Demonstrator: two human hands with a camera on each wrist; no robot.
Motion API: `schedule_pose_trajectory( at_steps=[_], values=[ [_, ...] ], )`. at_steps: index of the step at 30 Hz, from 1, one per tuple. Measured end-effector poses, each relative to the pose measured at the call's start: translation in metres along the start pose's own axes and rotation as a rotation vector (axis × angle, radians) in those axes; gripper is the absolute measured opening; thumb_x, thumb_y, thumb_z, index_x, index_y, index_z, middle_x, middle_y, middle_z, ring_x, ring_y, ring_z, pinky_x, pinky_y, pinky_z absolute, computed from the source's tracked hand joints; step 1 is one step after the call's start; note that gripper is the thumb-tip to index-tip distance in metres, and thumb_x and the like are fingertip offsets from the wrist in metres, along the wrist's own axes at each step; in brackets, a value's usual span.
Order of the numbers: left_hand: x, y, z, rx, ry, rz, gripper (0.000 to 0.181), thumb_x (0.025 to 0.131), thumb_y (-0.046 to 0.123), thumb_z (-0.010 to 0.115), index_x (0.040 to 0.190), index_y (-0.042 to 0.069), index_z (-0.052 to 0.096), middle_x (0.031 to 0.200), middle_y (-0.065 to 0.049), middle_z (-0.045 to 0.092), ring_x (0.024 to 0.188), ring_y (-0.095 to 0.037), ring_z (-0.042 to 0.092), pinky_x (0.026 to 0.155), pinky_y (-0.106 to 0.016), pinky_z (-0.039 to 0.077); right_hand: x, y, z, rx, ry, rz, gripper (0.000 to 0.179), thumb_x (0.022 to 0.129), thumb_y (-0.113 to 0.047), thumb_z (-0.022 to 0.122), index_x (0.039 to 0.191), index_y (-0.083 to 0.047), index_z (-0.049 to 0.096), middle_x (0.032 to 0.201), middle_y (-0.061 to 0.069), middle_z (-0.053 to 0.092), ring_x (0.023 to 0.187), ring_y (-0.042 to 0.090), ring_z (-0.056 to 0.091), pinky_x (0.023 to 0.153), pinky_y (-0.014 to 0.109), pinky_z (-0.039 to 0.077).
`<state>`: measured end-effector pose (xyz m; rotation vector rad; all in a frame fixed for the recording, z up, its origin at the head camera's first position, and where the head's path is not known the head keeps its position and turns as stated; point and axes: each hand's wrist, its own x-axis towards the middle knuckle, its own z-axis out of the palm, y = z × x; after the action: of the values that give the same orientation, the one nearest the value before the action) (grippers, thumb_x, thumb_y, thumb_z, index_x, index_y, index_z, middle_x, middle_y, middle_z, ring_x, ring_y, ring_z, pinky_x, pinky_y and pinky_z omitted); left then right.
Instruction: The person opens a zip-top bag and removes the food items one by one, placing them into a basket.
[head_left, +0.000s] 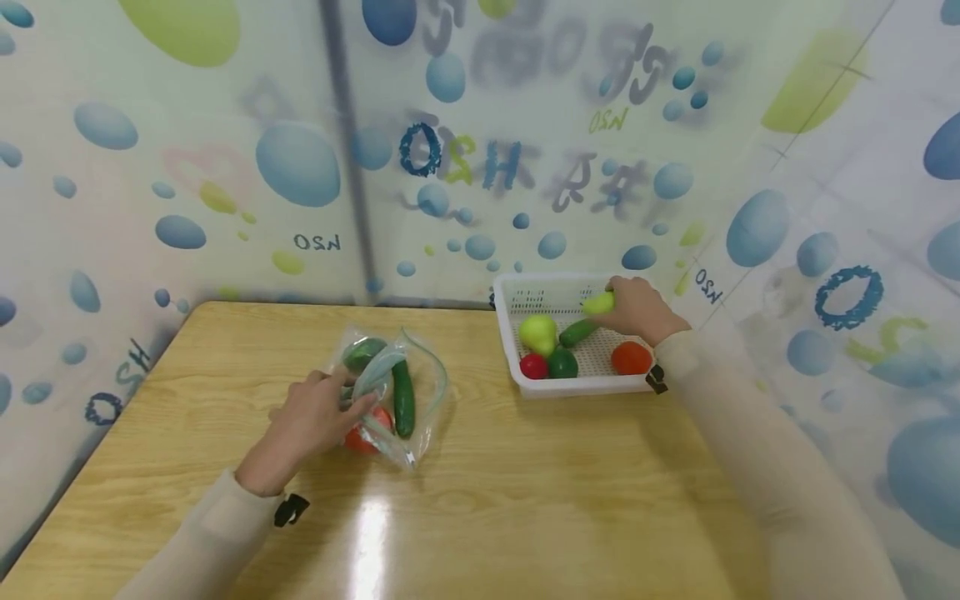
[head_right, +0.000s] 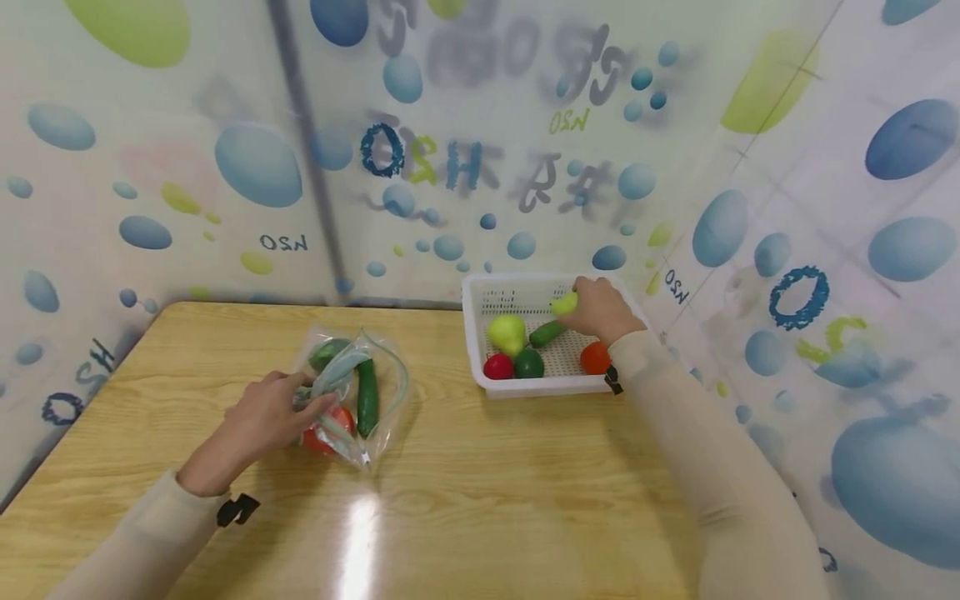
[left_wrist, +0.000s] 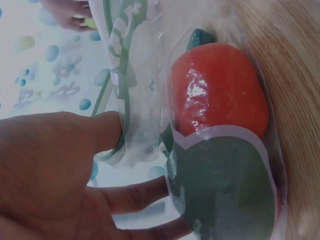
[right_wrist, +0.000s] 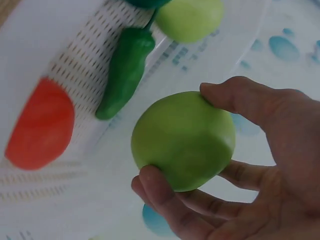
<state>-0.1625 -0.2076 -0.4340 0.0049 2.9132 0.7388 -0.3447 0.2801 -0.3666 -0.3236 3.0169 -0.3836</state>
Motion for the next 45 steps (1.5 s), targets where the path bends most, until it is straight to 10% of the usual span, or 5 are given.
schedule_pose_trajectory(
  at_steps=[10, 20, 25, 32, 45],
  values=[
    [-0.001, -0.003, 0.003, -0.001, 0.019, 0.011, 0.066, 0.115, 0.053, 0.071, 0.153, -0.001, 0.070, 0.144, -0.040, 0.066, 0.122, -0.061, 0.066, 0.076, -0.065, 0.058, 0.008, 0.027, -0.009, -0.050, -0.119, 0.147, 0.036, 0.103, -0.029, 0.080, 0.112, 0.004, 0.069, 0.091, 0.015, 0.067, 0.086, 0.032, 0.065, 0.077, 0.039, 0.053],
    [-0.001, -0.005, 0.004, 0.002, 0.066, 0.083, 0.059, 0.115, 0.044, 0.075, 0.138, -0.010, 0.075, 0.131, -0.039, 0.072, 0.116, -0.054, 0.070, 0.093, -0.068, 0.061, 0.008, 0.030, -0.013, -0.084, -0.115, 0.162, 0.041, 0.107, -0.022, 0.077, 0.128, 0.013, 0.069, 0.114, 0.029, 0.073, 0.100, 0.039, 0.065, 0.093, 0.052, 0.059],
    [0.000, -0.006, 0.004, 0.001, 0.061, 0.076, 0.062, 0.114, 0.043, 0.076, 0.142, -0.012, 0.073, 0.134, -0.043, 0.070, 0.118, -0.056, 0.069, 0.094, -0.069, 0.061, 0.004, 0.016, -0.013, -0.038, -0.076, 0.089, 0.058, 0.111, -0.025, 0.074, 0.148, 0.018, 0.062, 0.152, 0.042, 0.067, 0.120, 0.049, 0.070, 0.116, 0.066, 0.060],
    [0.000, -0.009, 0.005, -0.008, 0.063, 0.061, 0.065, 0.112, 0.042, 0.078, 0.145, -0.014, 0.070, 0.134, -0.046, 0.065, 0.120, -0.061, 0.065, 0.091, -0.066, 0.062, -0.012, -0.014, -0.006, -0.018, -0.011, 0.006, 0.056, 0.113, -0.028, 0.073, 0.150, 0.013, 0.066, 0.155, 0.037, 0.069, 0.138, 0.053, 0.069, 0.126, 0.066, 0.054],
    [-0.004, -0.001, 0.008, 0.048, 0.135, 0.058, 0.062, 0.108, 0.049, 0.083, 0.136, -0.007, 0.076, 0.119, -0.035, 0.060, 0.102, -0.047, 0.054, 0.070, -0.051, 0.052, -0.069, -0.091, 0.022, 0.084, 0.150, -0.216, 0.040, 0.110, -0.023, 0.083, 0.140, 0.003, 0.077, 0.137, 0.024, 0.082, 0.115, 0.037, 0.077, 0.104, 0.054, 0.067]
  ],
)
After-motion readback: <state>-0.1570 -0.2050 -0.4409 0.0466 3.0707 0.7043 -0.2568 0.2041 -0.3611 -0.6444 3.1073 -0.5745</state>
